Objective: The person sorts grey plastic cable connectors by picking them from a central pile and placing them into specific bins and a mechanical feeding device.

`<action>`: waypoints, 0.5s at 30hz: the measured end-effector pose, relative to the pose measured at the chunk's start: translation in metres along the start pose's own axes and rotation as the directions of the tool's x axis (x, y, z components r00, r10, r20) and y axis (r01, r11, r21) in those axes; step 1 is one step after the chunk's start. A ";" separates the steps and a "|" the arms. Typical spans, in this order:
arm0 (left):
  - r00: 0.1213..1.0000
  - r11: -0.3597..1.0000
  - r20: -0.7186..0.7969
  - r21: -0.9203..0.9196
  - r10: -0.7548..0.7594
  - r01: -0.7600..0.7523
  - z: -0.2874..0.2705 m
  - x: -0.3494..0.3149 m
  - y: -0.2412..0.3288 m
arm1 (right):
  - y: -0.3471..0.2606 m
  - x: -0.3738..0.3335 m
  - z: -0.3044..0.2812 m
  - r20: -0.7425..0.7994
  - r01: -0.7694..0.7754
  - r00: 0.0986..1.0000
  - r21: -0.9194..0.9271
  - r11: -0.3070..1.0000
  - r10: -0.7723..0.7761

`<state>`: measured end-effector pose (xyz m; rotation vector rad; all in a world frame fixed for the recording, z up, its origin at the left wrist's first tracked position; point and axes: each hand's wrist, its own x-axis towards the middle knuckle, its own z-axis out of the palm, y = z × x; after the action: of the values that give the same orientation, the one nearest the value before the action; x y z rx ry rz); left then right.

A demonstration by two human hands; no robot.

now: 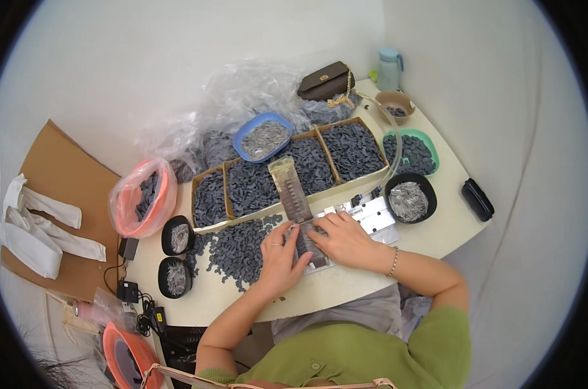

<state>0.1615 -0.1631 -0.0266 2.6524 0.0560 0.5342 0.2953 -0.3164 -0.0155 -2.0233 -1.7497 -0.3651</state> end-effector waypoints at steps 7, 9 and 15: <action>0.989 0.981 0.005 0.129 0.148 -0.147 0.000 -0.010 0.003 | 0.005 0.009 0.002 0.013 -0.001 1.000 0.008 1.000 0.001; 0.985 0.972 0.022 0.162 0.170 -0.172 -0.001 -0.011 0.006 | 0.006 0.006 0.005 0.011 -0.003 1.000 0.010 1.000 0.003; 0.993 0.987 0.005 0.109 0.119 -0.119 -0.006 -0.010 0.008 | 0.000 0.006 0.000 0.007 -0.002 1.000 -0.047 0.999 0.003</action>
<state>0.1499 -0.1688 -0.0217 2.7750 -0.0757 0.5867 0.2966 -0.3113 -0.0129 -2.0618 -1.7581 -0.4028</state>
